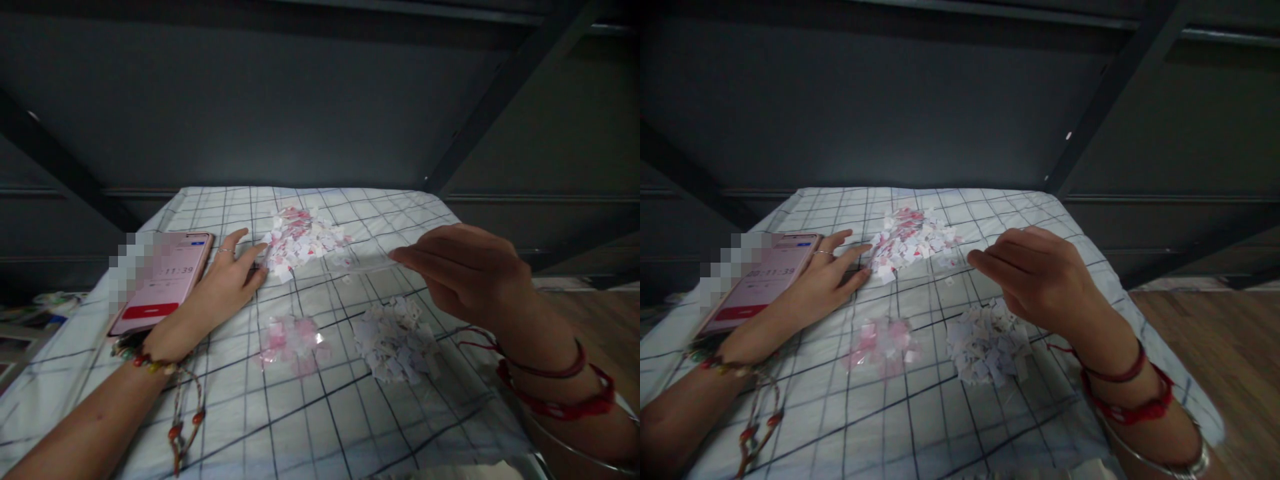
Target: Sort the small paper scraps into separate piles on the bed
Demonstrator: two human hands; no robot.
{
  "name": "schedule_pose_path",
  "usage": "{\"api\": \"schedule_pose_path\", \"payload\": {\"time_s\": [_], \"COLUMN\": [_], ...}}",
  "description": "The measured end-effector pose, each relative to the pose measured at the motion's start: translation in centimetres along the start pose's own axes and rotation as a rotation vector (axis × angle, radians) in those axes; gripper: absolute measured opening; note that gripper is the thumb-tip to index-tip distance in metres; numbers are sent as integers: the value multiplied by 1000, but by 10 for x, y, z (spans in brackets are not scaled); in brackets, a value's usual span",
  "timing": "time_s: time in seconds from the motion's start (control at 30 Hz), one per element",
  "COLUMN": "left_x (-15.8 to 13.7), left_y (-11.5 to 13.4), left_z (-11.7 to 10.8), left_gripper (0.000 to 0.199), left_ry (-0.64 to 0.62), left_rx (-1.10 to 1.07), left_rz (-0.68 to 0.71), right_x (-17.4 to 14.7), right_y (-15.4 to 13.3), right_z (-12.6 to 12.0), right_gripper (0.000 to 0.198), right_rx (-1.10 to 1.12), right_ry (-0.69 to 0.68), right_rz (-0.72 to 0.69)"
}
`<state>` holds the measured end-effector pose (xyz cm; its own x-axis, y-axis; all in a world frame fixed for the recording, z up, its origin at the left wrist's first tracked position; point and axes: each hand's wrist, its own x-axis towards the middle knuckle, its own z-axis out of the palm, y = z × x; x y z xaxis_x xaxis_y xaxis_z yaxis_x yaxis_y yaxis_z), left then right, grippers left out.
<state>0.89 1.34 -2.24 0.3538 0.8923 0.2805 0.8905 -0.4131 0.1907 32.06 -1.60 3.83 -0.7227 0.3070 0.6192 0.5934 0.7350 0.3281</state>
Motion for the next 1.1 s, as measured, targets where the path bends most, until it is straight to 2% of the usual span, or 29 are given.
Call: {"api": "schedule_pose_path", "payload": {"time_s": [0.2,0.37,0.57,0.8,0.93,1.03,1.1], "left_x": [0,1,0,1,0,0,0], "left_y": [-1,0,-1,-1,-1,0,0], "left_z": [1,1,1,1,1,0,0], "left_gripper": [41,42,40,40,40,40,40], "left_ry": [5,2,-4,13,6,-6,-1], "left_rx": [9,-7,-7,3,9,19,20], "left_rz": [8,7,2,4,7,15,20], "right_x": [-1,-1,4,3,-1,-6,-9], "right_y": [0,-2,-9,-8,4,15,20], "right_z": [-4,-5,-6,-3,3,7,6], "right_gripper": [31,30,27,29,27,28,28], "right_rx": [85,41,170,101,-64,-119,-55], "right_ry": [-22,-14,-6,-19,60,-7,-40], "right_rz": [-12,-27,-16,-35,27,41,53]}}
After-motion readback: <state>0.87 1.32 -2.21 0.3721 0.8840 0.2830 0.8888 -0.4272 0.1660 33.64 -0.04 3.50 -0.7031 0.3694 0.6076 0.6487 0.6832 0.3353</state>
